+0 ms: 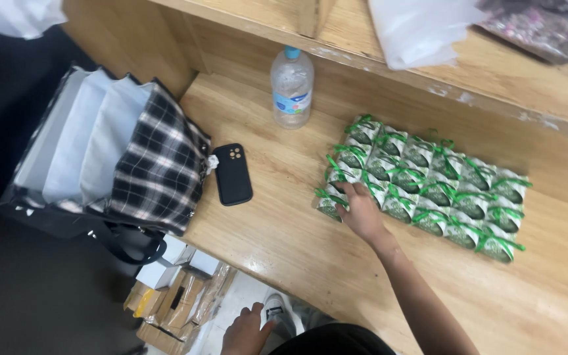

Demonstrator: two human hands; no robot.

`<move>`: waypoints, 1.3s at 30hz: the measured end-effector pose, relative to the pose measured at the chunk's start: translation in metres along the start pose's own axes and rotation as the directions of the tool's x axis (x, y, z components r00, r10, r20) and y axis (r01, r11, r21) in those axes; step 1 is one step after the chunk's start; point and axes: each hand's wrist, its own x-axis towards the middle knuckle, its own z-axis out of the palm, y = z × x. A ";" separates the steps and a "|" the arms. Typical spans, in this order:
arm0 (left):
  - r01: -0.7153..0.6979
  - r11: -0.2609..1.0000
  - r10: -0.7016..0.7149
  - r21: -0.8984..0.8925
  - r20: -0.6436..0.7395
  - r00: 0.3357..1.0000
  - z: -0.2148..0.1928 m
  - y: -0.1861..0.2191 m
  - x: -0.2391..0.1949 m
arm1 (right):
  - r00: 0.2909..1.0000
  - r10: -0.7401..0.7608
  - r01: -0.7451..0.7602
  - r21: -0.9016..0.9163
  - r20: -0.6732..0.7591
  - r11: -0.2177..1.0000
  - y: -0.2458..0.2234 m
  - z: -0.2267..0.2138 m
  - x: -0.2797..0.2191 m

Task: Picking up small green gift boxes from a display shelf and placing them onto a work counter.

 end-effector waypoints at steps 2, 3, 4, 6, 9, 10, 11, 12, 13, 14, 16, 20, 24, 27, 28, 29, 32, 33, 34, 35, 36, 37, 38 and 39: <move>0.015 0.998 -0.017 -0.060 -0.039 0.999 -0.004 0.004 -0.008 | 1.000 0.000 -0.001 0.030 0.019 1.000 -0.026 -0.009 -0.006; 0.019 0.995 -0.026 -0.100 -0.066 0.997 -0.004 0.006 -0.014 | 0.999 0.022 -0.024 0.058 0.029 0.998 -0.038 -0.013 -0.012; 0.027 0.993 -0.035 -0.119 -0.067 0.997 -0.002 0.006 -0.016 | 0.999 0.008 -0.011 0.055 0.044 0.998 -0.045 -0.006 -0.017; 0.024 0.978 -0.057 -0.205 -0.155 0.986 0.002 0.007 -0.020 | 0.968 -0.230 0.200 0.241 0.104 0.950 -0.058 0.007 -0.028; -0.003 0.950 -0.088 -0.313 -0.278 0.957 0.011 0.015 -0.027 | 0.811 -0.404 0.308 0.280 0.422 0.909 -0.078 0.032 -0.041; 0.018 0.940 -0.123 -0.342 -0.287 0.950 0.003 0.025 -0.041 | 0.787 -0.436 0.331 0.297 0.437 0.896 -0.093 0.031 -0.040; 0.015 0.928 -0.141 -0.372 -0.315 0.939 -0.006 0.033 -0.055 | 0.643 -0.375 0.316 0.214 0.668 0.924 -0.109 0.030 -0.041; 0.009 0.916 -0.159 -0.401 -0.343 0.926 -0.014 0.041 -0.069 | 0.461 -0.271 0.330 0.120 0.845 0.936 -0.125 0.029 -0.043; 0.027 0.903 -0.193 -0.428 -0.351 0.916 -0.013 0.040 -0.078 | 0.433 -0.295 0.359 0.137 0.852 0.923 -0.137 0.035 -0.047; 0.003 0.881 -0.208 -0.473 -0.381 0.901 -0.011 0.042 -0.085 | 0.378 -0.272 0.396 0.112 0.885 0.912 -0.146 0.037 -0.050; -0.013 0.843 -0.254 -0.538 -0.418 0.872 -0.003 0.043 -0.100 | 0.300 -0.263 0.463 0.102 0.917 0.881 -0.166 0.039 -0.059; -0.053 0.746 -0.391 -0.664 -0.501 0.772 0.017 0.031 -0.135 | 0.249 -0.367 0.529 0.192 0.896 0.827 -0.202 0.049 -0.080; -0.029 0.680 -0.515 -0.732 -0.507 0.691 0.050 0.015 -0.178 | 0.153 -0.454 0.648 0.257 0.878 0.717 -0.227 0.066 -0.114; -0.027 0.639 -0.577 -0.769 -0.502 0.644 0.086 0.006 -0.215 | 0.084 -0.454 0.700 0.272 0.887 0.661 -0.253 0.068 -0.151; -0.021 0.615 -0.616 -0.788 -0.497 0.611 0.101 0.002 -0.229 | 0.042 -0.474 0.720 0.302 0.880 0.625 -0.263 0.069 -0.167; -0.013 0.604 -0.631 -0.797 -0.488 0.603 0.116 -0.002 -0.243 | 0.019 -0.456 0.729 0.300 0.890 0.616 -0.273 0.071 -0.185; 0.022 0.532 -0.708 -0.847 -0.430 0.561 0.165 -0.007 -0.300 | -0.094 -0.444 0.756 0.354 0.891 0.551 -0.308 0.070 -0.247; 0.042 0.500 -0.731 -0.865 -0.396 0.555 0.183 -0.006 -0.323 | -0.139 -0.440 0.758 0.381 0.887 0.529 -0.319 0.068 -0.270; 0.045 0.471 -0.762 -0.881 -0.380 0.524 0.206 -0.009 -0.341 | -0.180 -0.448 0.766 0.411 0.876 0.495 -0.331 0.065 -0.293; 0.041 0.451 -0.785 -0.892 -0.374 0.493 0.229 -0.013 -0.358 | -0.205 -0.439 0.746 0.430 0.875 0.509 -0.344 0.062 -0.315; 0.037 0.434 -0.805 -0.900 -0.369 0.464 0.251 -0.016 -0.374 | -0.226 -0.429 0.725 0.445 0.874 0.525 -0.355 0.059 -0.337; 0.038 0.406 -0.830 -0.913 -0.351 0.433 0.270 -0.022 -0.395 | -0.263 -0.434 0.730 0.472 0.861 0.493 -0.360 0.075 -0.356; 0.039 0.390 -0.852 -0.920 -0.345 0.393 0.290 -0.021 -0.413 | -0.306 -0.508 0.690 0.555 0.805 0.464 -0.361 0.087 -0.373; 0.040 0.374 -0.873 -0.927 -0.337 0.352 0.309 -0.020 -0.430 | -0.345 -0.576 0.643 0.634 0.741 0.429 -0.361 0.101 -0.390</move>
